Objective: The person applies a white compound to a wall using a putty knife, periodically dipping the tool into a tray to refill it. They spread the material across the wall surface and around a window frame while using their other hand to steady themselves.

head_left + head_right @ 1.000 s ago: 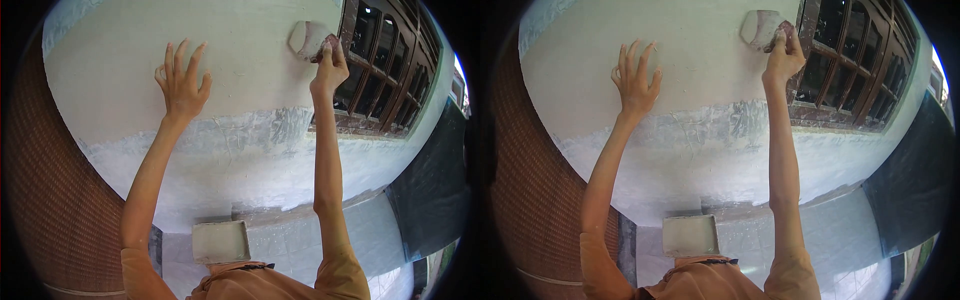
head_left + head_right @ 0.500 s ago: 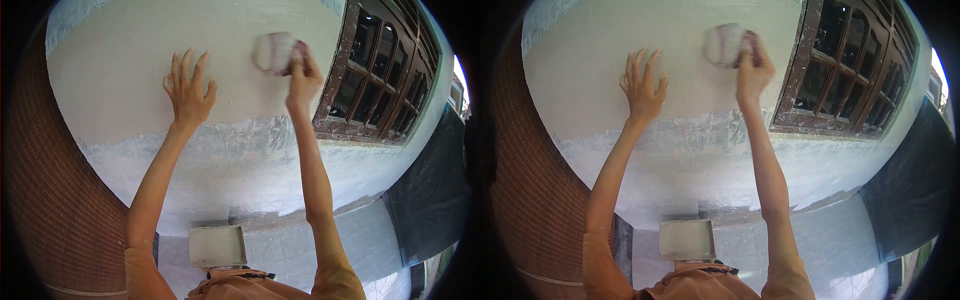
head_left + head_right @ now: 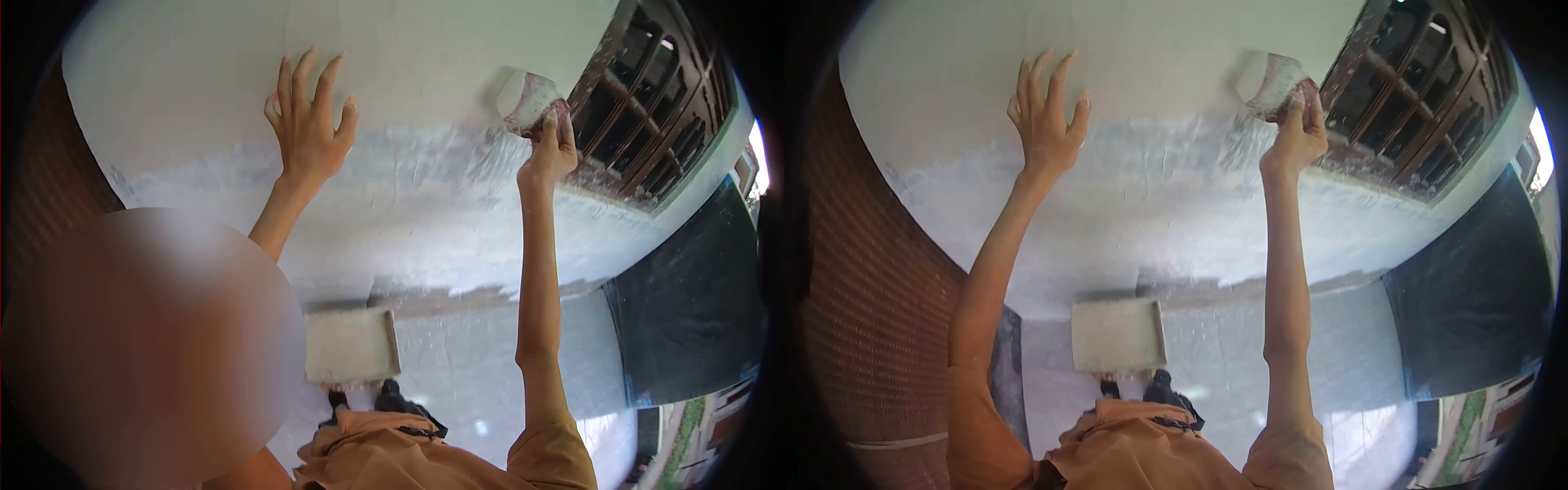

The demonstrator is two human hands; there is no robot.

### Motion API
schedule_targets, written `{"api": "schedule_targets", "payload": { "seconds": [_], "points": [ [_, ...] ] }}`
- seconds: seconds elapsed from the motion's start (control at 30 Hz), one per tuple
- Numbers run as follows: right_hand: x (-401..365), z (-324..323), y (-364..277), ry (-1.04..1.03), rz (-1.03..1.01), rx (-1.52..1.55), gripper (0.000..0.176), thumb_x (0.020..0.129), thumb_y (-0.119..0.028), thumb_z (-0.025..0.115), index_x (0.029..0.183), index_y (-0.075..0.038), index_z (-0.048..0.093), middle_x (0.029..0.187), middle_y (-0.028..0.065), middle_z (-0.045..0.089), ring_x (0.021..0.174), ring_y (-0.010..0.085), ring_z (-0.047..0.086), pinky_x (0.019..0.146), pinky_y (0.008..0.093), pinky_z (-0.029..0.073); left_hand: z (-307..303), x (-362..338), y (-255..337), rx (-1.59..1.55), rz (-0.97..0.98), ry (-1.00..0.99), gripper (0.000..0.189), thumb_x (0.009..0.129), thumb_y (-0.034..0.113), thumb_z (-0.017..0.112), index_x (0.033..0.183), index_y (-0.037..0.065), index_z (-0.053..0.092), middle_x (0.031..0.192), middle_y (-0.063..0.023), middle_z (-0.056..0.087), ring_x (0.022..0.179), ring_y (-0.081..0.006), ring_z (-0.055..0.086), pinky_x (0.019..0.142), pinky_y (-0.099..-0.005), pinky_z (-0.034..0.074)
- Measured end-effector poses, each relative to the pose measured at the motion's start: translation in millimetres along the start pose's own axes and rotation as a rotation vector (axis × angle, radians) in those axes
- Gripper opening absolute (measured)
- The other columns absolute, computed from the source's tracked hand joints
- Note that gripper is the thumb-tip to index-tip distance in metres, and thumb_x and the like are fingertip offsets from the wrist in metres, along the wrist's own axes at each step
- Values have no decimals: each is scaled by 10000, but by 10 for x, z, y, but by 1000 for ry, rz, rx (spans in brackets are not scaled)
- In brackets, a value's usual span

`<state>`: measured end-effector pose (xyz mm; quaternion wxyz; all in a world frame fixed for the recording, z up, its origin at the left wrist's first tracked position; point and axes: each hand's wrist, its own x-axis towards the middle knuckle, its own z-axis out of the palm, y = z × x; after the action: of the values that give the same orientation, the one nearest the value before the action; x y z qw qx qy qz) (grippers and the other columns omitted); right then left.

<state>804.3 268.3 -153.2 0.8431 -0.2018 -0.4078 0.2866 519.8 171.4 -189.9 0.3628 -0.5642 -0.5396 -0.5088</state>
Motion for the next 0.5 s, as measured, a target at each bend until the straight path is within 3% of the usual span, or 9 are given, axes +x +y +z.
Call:
{"api": "schedule_targets", "payload": {
  "seconds": [0.13,0.2,0.33,0.4,0.5],
  "points": [
    [-973,-302,240,-193,162,-140,349,933,-38,606,1253,90,551,1139,160,657,963,183,655,826,305,553,-19,-786,-236,0,-85,-133,535,906,303,553,1418,206,431,1491,-106,312,1422,-361,206,1022,-609,236],
    [-1486,-592,476,-221,272,-224,354,924,-54,628,1232,104,554,1085,167,672,919,177,660,826,301,548,-107,-1264,-339,-43,-264,-307,646,882,251,579,1472,154,334,1557,-158,212,1452,-389,141,1053,-656,189],
    [-2542,-1273,855,-278,570,-344,312,917,-54,633,1189,91,584,1048,150,689,913,159,660,797,293,542,-298,-2363,-519,37,-482,-512,715,851,180,626,1486,137,300,1564,-153,193,1454,-398,125,1075,-637,184],
    [-3026,-1571,946,-258,721,-472,293,914,-52,630,1175,77,597,1035,152,695,904,163,664,784,290,540,-464,-3035,-600,71,-489,-447,563,912,320,576,1432,199,398,1486,-131,322,1396,-370,257,1039,-593,247],
    [-3753,-2023,1101,-332,832,-622,278,910,-55,629,1164,55,605,1018,160,701,899,165,668,776,284,534,-876,-4025,-676,48,-693,-582,563,922,345,536,1429,165,367,1446,-173,337,1364,-376,283,1002,-624,277]
  ]
}}
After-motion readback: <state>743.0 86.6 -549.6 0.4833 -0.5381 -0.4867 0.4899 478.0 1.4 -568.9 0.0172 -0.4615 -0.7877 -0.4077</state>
